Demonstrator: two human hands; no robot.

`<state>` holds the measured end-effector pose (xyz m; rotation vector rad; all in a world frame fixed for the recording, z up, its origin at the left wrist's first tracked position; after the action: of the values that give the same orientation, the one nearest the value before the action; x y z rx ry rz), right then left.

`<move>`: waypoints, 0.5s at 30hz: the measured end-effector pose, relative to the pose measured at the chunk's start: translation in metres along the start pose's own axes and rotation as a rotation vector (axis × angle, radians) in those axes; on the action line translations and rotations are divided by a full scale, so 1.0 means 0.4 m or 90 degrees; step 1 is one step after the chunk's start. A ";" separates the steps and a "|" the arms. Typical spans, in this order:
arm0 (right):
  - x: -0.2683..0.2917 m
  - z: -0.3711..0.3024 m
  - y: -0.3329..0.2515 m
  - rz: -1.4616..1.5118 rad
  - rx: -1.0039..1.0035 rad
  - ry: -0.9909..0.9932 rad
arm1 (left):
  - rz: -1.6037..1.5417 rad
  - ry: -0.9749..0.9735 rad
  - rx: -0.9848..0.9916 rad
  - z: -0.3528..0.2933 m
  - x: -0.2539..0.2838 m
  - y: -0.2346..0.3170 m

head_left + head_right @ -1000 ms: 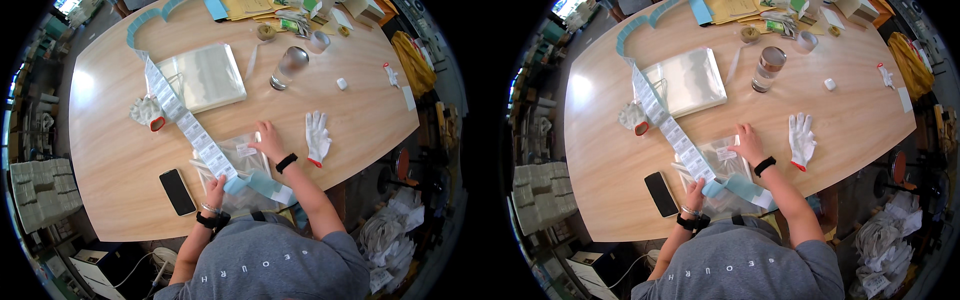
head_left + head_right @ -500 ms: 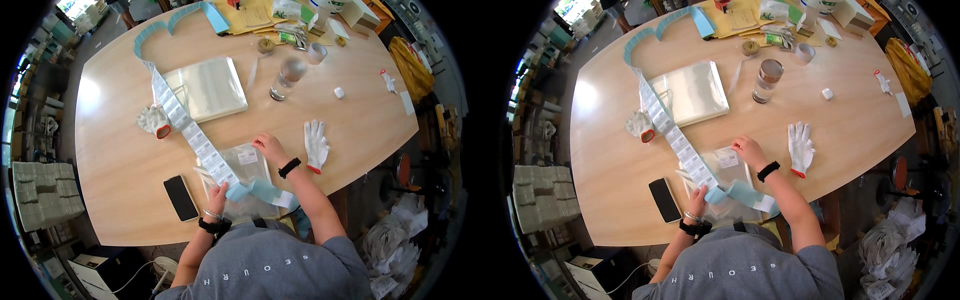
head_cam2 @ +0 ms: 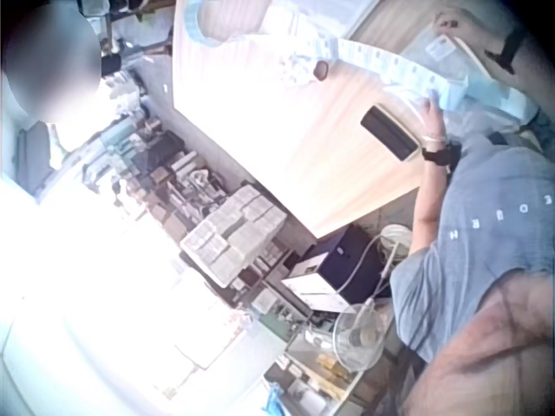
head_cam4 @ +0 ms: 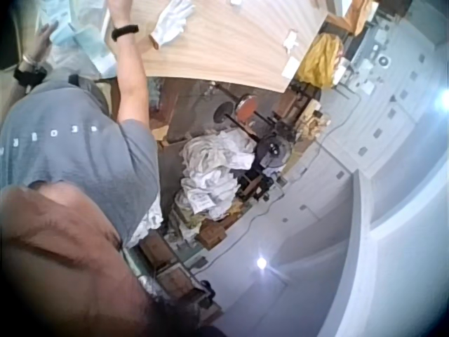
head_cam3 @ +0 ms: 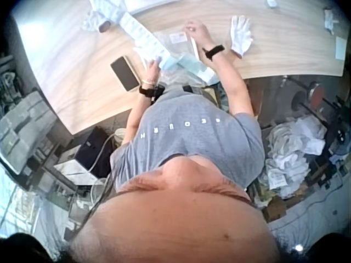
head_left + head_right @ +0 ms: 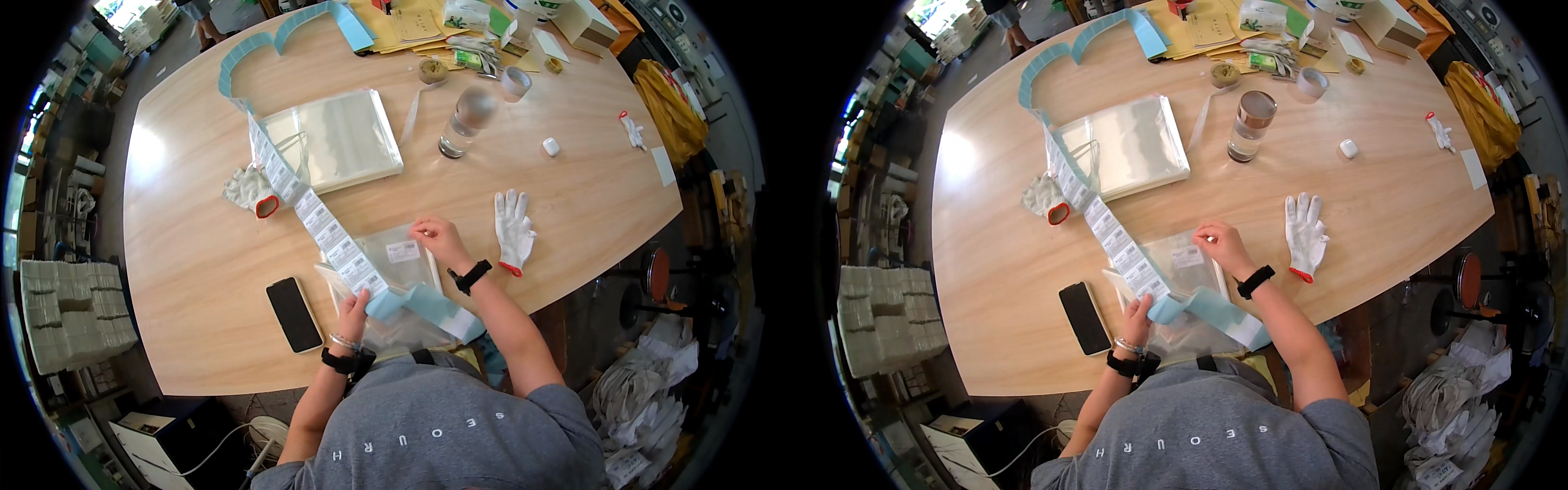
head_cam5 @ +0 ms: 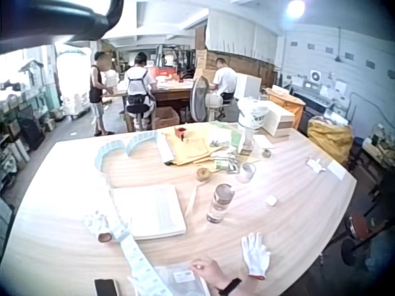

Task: The person places rectangular items into plastic sleeves, seals the adhesive strips, and peels small labels from a roll to apply them to the packaging.

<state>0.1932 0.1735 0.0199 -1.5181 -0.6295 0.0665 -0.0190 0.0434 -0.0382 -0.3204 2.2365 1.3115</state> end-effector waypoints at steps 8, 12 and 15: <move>-0.167 -0.131 -0.040 0.154 -0.039 -0.447 | -0.021 -0.108 -0.047 -0.022 -0.056 0.085; -0.172 -0.128 -0.024 0.349 -0.077 -0.219 | 0.195 -0.117 0.012 0.008 -0.033 0.041; -0.163 -0.119 -0.083 0.131 -0.018 -0.184 | 0.125 -0.117 0.005 0.012 -0.040 0.036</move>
<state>0.1471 0.1002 0.0322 -1.6110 -0.7022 0.4421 -0.0108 0.0538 -0.0206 0.0232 2.1587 1.3706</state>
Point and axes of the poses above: each hand's wrist, its own z-axis towards the middle knuckle, its own x-axis out of the back of the hand, y = z × x, the point moved 4 cm from there along z, towards the middle knuckle, and after that the axes turned 15 degrees about -y, right-handed, at the moved point
